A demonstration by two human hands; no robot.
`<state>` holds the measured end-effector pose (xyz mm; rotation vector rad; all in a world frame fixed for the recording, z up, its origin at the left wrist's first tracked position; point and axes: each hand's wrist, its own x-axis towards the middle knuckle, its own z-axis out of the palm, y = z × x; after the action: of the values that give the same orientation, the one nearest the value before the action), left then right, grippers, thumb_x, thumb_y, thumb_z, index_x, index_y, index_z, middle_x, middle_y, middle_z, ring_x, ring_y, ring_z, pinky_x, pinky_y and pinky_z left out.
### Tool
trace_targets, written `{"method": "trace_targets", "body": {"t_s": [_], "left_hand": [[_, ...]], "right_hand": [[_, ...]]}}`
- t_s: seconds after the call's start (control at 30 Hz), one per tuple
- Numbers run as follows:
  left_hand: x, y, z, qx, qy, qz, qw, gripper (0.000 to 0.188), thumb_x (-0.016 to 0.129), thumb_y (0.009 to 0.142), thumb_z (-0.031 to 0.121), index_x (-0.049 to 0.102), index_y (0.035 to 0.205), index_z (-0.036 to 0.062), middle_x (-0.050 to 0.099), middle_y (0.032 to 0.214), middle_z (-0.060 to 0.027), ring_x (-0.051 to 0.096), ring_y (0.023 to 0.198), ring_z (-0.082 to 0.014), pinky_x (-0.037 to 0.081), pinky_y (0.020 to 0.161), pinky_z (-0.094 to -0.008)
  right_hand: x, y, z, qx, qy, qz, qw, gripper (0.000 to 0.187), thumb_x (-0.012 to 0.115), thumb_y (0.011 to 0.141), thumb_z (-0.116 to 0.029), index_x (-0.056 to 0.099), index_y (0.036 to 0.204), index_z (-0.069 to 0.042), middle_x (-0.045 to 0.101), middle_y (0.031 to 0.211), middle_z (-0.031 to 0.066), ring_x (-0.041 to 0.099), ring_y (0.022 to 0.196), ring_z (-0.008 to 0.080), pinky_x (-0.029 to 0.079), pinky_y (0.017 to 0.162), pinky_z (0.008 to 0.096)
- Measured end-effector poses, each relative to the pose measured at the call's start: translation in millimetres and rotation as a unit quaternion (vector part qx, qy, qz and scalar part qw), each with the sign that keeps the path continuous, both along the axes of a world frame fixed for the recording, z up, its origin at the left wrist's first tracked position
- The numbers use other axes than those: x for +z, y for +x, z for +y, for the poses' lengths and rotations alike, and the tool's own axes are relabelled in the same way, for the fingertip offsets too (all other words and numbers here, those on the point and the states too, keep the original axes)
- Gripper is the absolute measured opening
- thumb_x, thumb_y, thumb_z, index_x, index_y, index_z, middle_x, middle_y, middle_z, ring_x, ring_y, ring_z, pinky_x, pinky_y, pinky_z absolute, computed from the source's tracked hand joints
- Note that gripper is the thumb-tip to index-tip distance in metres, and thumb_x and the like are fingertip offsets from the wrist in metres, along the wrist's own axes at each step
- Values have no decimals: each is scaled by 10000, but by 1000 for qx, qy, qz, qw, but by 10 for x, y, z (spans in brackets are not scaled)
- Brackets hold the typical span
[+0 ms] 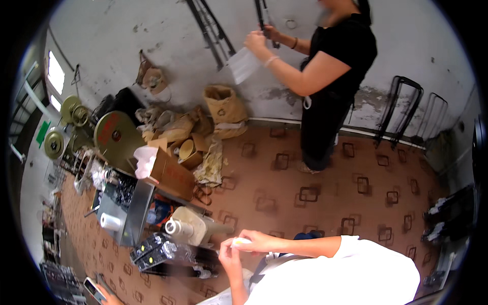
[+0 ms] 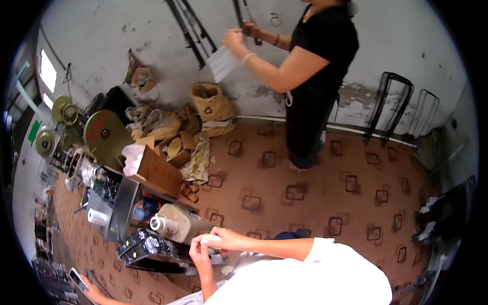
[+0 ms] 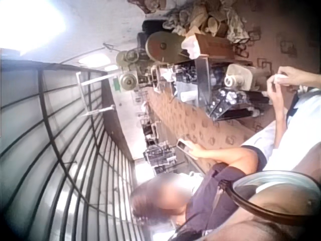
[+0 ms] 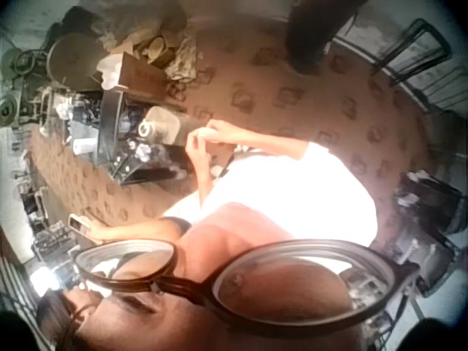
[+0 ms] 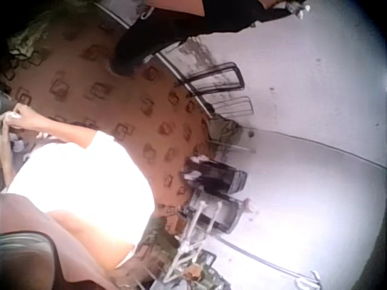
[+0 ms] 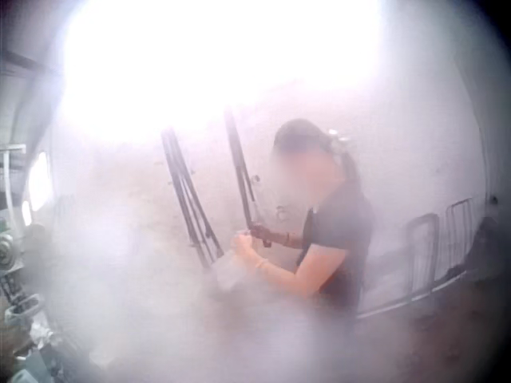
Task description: The person wraps a stack of black metal chair frames with clear plastic film using a handheld dispenser. They walk through a warehouse area, retrieve a roll of film, and apply it to the stacked chairs. The person then moves to a different area and applies small yellow stickers to the wrapped chair frames.
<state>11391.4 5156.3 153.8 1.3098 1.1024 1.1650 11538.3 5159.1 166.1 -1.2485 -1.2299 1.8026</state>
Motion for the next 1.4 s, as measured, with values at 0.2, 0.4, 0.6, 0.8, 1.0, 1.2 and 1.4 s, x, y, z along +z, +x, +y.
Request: {"method": "trace_targets", "body": {"t_s": [0.2, 0.4, 0.6, 0.8, 1.0, 1.2, 1.4], "left_hand": [[27, 64, -51, 23, 17, 12, 1000, 162, 533, 864, 129, 555, 894, -28, 587, 894, -81, 536, 825, -133, 424, 766, -262], [-1, 57, -88, 10, -1, 16, 1000, 172, 557, 851, 121, 550, 936, -28, 584, 926, -82, 547, 863, -137, 431, 800, -268], [-41, 42, -90, -4, -3, 13, 1000, 168, 555, 845, 121, 549, 927, -26, 580, 915, -79, 540, 845, -134, 432, 787, -272], [-11, 49, -66, -9, 17, 41, 999, 205, 576, 845, 158, 559, 930, -27, 578, 897, -70, 542, 826, -133, 435, 769, -270], [89, 58, 92, -85, 67, 123, 986, 216, 513, 877, 131, 574, 972, -53, 598, 938, -91, 552, 882, -164, 432, 818, -291], [45, 156, 160, -50, 38, 76, 995, 298, 485, 888, 138, 517, 1136, -24, 537, 1128, -82, 519, 1014, -185, 412, 875, -314], [-30, 108, 164, -51, 33, 83, 995, 238, 478, 858, 68, 546, 1068, -22, 535, 1134, -86, 523, 979, -170, 408, 863, -293]], "right_hand": [[-49, 20, -14, 20, 9, -7, 1000, 647, 526, 802, -568, 478, 1065, 21, 547, 869, 107, 556, 632, 134, 463, 551, 253], [-58, 43, -72, 16, 5, -5, 1000, 633, 533, 798, -564, 481, 1057, 11, 549, 859, 109, 552, 610, 136, 462, 547, 249], [-265, -31, -43, -9, 15, 19, 1000, 602, 540, 803, -543, 488, 1046, 6, 553, 870, 98, 559, 619, 135, 471, 535, 252], [-265, -18, -92, -15, 4, 8, 1000, 593, 546, 808, -523, 494, 1064, 10, 544, 985, 118, 563, 837, 153, 511, 592, 259], [-286, 177, 1, 10, 29, 14, 999, 575, 553, 809, -500, 507, 1097, -5, 557, 987, 108, 577, 796, 168, 504, 617, 265], [-46, 533, 127, -76, 37, -21, 996, 478, 551, 824, -424, 513, 1080, -23, 561, 921, 78, 540, 667, 123, 480, 567, 265], [112, 691, 199, -146, 42, 20, 988, 447, 553, 828, -411, 520, 1060, -31, 563, 903, 54, 515, 623, 103, 466, 552, 248]]}}
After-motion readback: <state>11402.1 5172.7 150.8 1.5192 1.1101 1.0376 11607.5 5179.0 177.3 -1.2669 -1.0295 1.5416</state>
